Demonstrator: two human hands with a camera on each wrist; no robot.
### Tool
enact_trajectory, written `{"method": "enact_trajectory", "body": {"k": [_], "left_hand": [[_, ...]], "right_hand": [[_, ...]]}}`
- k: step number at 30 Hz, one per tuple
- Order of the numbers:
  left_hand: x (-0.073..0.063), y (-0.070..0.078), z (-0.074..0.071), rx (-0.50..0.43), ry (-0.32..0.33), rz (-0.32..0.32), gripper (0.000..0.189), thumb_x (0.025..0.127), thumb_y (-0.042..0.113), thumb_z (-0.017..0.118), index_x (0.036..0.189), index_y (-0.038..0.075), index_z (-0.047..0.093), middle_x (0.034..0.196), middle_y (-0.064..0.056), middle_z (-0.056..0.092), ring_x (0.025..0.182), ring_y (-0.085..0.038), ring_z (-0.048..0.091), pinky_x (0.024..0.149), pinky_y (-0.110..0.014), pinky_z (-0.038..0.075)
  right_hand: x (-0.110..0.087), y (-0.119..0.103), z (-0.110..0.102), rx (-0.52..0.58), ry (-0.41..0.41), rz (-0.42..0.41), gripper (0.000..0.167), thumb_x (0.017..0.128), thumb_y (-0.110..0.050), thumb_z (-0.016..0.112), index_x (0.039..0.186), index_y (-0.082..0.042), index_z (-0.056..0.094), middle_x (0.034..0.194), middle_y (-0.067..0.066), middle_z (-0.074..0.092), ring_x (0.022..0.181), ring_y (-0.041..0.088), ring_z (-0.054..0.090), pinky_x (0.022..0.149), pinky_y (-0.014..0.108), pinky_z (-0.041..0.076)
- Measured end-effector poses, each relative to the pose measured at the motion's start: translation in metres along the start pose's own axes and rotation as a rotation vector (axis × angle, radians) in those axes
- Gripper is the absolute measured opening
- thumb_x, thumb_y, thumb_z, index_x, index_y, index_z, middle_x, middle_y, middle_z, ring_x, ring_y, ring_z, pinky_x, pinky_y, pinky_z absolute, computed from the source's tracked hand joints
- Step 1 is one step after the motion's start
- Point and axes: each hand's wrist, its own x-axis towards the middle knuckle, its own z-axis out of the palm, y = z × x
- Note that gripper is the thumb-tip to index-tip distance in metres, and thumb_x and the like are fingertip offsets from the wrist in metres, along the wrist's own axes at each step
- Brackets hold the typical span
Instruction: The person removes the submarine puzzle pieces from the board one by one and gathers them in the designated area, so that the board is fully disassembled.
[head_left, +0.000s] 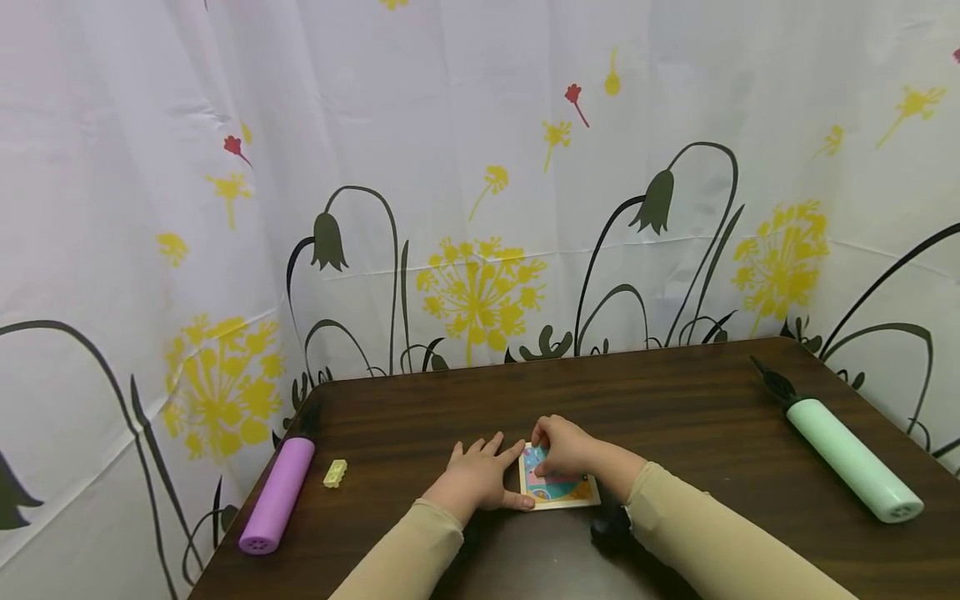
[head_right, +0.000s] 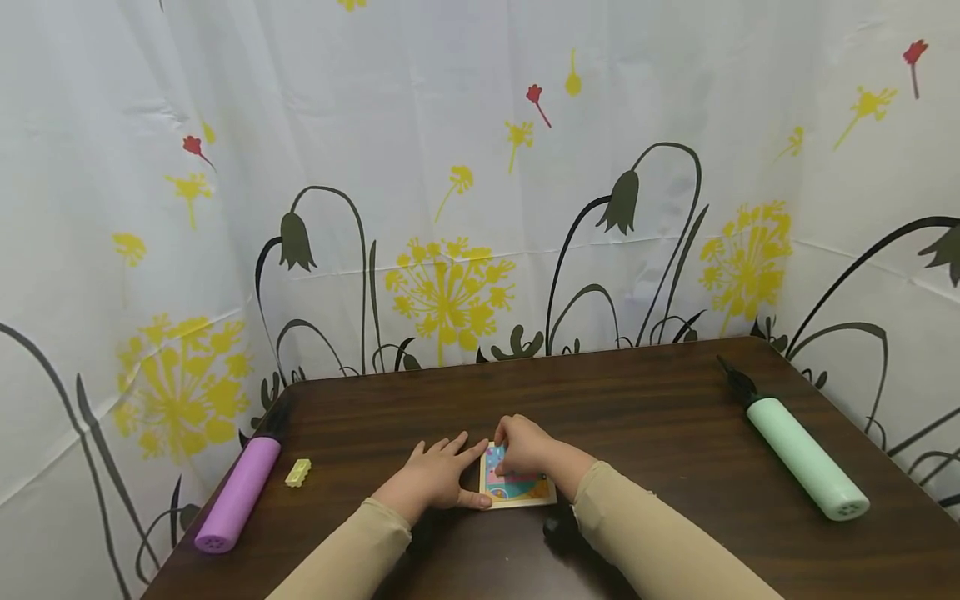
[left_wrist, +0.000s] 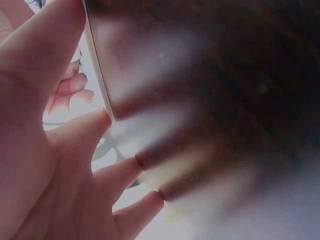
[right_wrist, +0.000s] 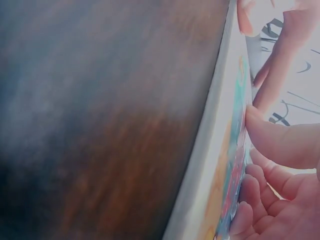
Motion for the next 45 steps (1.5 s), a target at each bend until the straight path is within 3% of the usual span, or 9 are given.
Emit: {"method": "enact_trajectory", "body": {"k": [4,11,20,27,31,36,41,45], "left_hand": [[0.002,0.000,0.001,-0.014,0.003,-0.004,0.097,0.074,0.075,0.063,0.155,0.031,0.035,0.159,-0.010,0.030,0.141,-0.038,0.031,0.111,-0.063,0.018],[0.001,-0.001,0.002,-0.025,-0.007,-0.004,0.098,0.074,0.076,0.062,0.156,0.031,0.033,0.159,-0.010,0.029,0.142,-0.039,0.030,0.111,-0.064,0.017],[0.000,0.001,0.002,-0.039,-0.011,-0.006,0.097,0.074,0.075,0.063,0.156,0.031,0.034,0.160,-0.010,0.028,0.142,-0.039,0.030,0.111,-0.064,0.016],[0.000,0.000,0.002,-0.032,-0.003,-0.011,0.097,0.074,0.075,0.063,0.155,0.031,0.034,0.160,-0.010,0.028,0.142,-0.039,0.030,0.111,-0.064,0.016],[0.000,0.000,0.001,-0.035,-0.002,-0.013,0.097,0.074,0.074,0.064,0.156,0.030,0.034,0.160,-0.011,0.028,0.142,-0.039,0.030,0.111,-0.064,0.016],[0.000,0.003,0.001,-0.048,-0.004,-0.012,0.097,0.074,0.073,0.066,0.155,0.029,0.035,0.159,-0.011,0.030,0.141,-0.039,0.031,0.111,-0.064,0.017],[0.001,0.005,0.001,-0.043,-0.002,-0.021,0.097,0.074,0.072,0.067,0.156,0.030,0.034,0.159,-0.011,0.030,0.141,-0.038,0.032,0.111,-0.063,0.017],[0.001,0.005,0.000,-0.039,-0.001,-0.027,0.097,0.075,0.072,0.067,0.156,0.031,0.033,0.159,-0.009,0.030,0.141,-0.037,0.032,0.112,-0.062,0.017]], "right_hand": [[-0.001,0.000,0.001,0.010,-0.002,-0.003,0.034,0.072,-0.006,0.089,0.090,-0.007,0.060,0.090,0.004,0.049,0.082,0.018,0.048,0.076,0.036,0.046],[-0.001,0.002,0.004,0.020,0.009,-0.044,0.042,0.071,-0.014,0.091,0.099,-0.007,0.060,0.092,0.005,0.050,0.084,0.017,0.047,0.077,0.036,0.045],[0.000,0.001,0.005,0.039,0.017,0.001,0.043,0.069,-0.009,0.091,0.094,-0.008,0.057,0.091,0.006,0.049,0.082,0.019,0.047,0.075,0.037,0.045],[0.002,0.007,0.004,0.218,0.075,0.025,0.016,0.086,0.001,0.074,0.090,-0.004,0.060,0.079,0.004,0.052,0.071,0.018,0.049,0.062,0.031,0.042],[0.004,0.011,0.002,0.311,0.091,0.032,0.008,0.089,0.002,0.069,0.085,-0.002,0.063,0.076,0.004,0.054,0.069,0.016,0.050,0.060,0.029,0.041],[0.003,0.026,-0.019,0.373,0.083,0.055,0.006,0.091,-0.001,0.068,0.087,-0.001,0.065,0.075,0.004,0.057,0.066,0.016,0.050,0.057,0.028,0.043],[-0.003,0.052,-0.055,0.297,0.138,0.121,0.005,0.092,-0.002,0.067,0.088,0.001,0.067,0.077,0.004,0.058,0.066,0.017,0.051,0.058,0.029,0.042],[-0.010,0.075,-0.075,0.243,0.120,0.174,0.007,0.091,-0.001,0.065,0.084,0.000,0.067,0.075,0.004,0.057,0.067,0.017,0.049,0.058,0.028,0.041]]}}
